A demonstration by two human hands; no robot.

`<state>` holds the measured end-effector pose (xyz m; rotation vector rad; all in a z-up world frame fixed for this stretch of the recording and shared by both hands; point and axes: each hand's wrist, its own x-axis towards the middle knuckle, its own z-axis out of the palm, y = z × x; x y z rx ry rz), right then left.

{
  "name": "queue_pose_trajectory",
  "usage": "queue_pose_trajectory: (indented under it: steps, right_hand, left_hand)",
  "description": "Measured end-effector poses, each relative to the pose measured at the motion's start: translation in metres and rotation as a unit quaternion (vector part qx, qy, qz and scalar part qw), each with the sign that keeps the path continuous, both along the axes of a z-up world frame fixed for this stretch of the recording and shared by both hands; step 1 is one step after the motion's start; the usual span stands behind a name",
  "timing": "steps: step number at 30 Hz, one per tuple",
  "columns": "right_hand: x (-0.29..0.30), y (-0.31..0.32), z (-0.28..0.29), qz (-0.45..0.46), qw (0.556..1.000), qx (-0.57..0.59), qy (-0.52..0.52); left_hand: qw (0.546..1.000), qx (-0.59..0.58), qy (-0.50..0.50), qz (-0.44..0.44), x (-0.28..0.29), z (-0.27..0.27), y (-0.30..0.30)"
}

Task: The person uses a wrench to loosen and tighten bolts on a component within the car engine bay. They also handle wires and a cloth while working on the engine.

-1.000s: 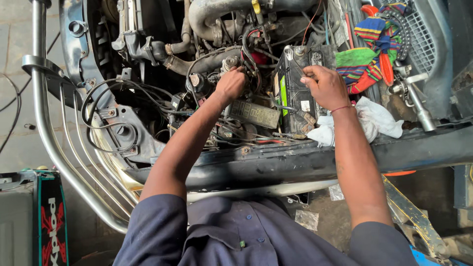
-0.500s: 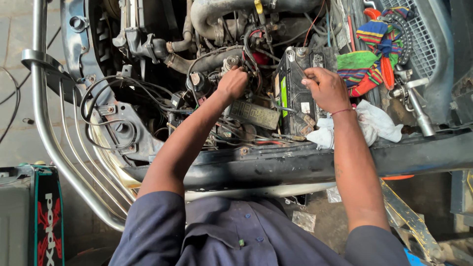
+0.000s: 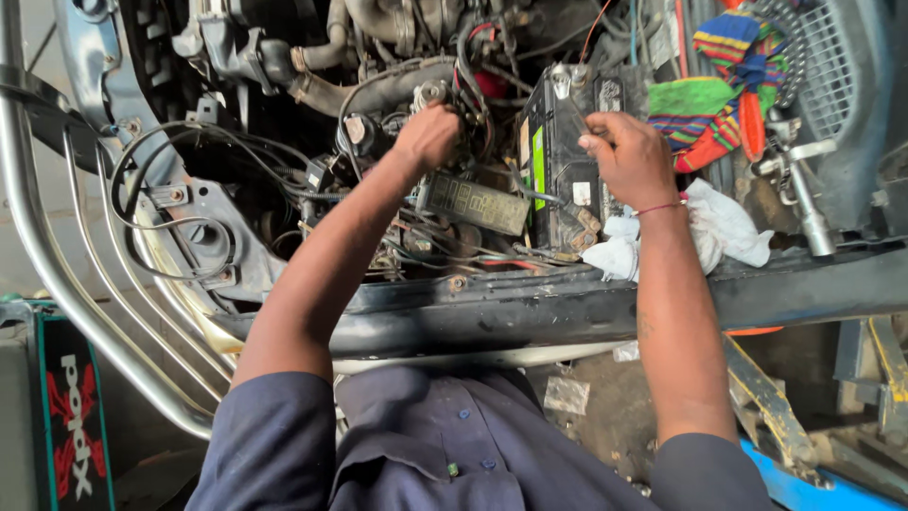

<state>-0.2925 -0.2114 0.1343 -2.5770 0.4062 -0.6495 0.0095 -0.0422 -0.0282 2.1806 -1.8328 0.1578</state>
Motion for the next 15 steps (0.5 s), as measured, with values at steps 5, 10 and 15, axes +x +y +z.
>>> queue_pose_trajectory:
  steps: [5,10,15]
  right_hand:
    - [-0.001,-0.003,-0.004,-0.004,1.0,0.012,0.01]
    - [0.004,-0.009,-0.023,0.013,0.989,0.142,-0.028]
    - [0.024,-0.014,-0.051,0.023,0.922,0.385,-0.011]
  left_hand:
    - [0.988,0.091,-0.069,-0.108,0.015,0.016,-0.004]
    - [0.992,-0.02,0.014,-0.12,0.008,0.041,0.024]
    - [0.95,-0.179,0.236,0.096,-0.019,0.047,0.068]
